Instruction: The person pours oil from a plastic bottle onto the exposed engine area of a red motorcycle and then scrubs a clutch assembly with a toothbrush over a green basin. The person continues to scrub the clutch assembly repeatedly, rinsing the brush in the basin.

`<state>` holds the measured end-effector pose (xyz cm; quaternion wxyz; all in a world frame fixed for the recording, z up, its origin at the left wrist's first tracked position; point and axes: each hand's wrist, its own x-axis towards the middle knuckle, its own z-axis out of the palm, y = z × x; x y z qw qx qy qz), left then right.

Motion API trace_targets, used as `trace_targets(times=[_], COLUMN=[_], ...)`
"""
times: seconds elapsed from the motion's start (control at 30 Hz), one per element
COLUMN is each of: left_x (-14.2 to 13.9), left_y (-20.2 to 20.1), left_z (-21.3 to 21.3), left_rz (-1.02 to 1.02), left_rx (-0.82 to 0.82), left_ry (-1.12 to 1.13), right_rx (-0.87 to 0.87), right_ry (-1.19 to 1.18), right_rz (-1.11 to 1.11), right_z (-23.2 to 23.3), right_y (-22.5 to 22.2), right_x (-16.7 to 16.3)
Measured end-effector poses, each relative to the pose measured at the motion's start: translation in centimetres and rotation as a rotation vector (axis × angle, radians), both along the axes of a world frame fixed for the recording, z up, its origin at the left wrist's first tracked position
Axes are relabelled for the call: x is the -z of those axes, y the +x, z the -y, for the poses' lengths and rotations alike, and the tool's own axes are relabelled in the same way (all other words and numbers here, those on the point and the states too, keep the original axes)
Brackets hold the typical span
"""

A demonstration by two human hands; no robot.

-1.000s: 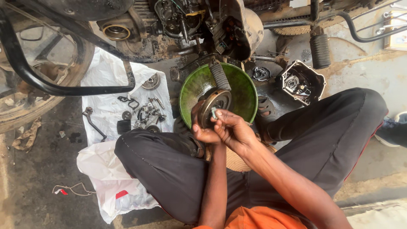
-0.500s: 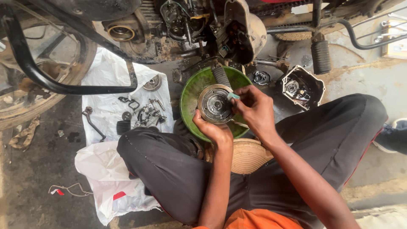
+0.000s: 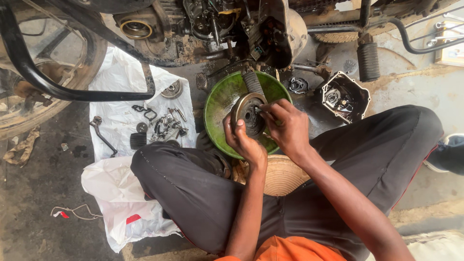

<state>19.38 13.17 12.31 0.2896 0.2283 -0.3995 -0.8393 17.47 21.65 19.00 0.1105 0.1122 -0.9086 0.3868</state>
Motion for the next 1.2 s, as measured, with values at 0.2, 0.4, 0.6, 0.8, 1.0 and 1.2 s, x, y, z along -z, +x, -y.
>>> trace_targets(times=[0.2, 0.4, 0.6, 0.8, 1.0, 1.2], left_x=[1.1, 0.9, 0.1, 0.0, 0.6, 0.8], left_y=[-0.1, 0.0, 0.0, -0.1, -0.2, -0.2], left_z=[0.1, 0.0, -0.1, 0.0, -0.1, 0.1], left_rz=[0.005, 0.012, 0.023, 0.044, 0.032, 0.035], left_rx=[0.002, 0.017, 0.018, 0.022, 0.016, 0.015], left_ry=[-0.124, -0.127, -0.131, -0.087, -0.074, -0.038], right_rx=[0.040, 0.071, 0.042, 0.069, -0.030, -0.024], right_ry=[-0.206, -0.303, -0.762, -0.507, -0.187, -0.320], right_rz=[0.183, 0.290, 0.585, 0.311, 0.059, 0.208], right_z=[-0.3, -0.9, -2.0, -1.7, -0.6, -0.7], right_y=[-0.7, -0.5, -1.2, -1.0, -0.9, -1.0], right_x=[0.8, 2.4, 4.1, 3.2, 1.6, 2.3])
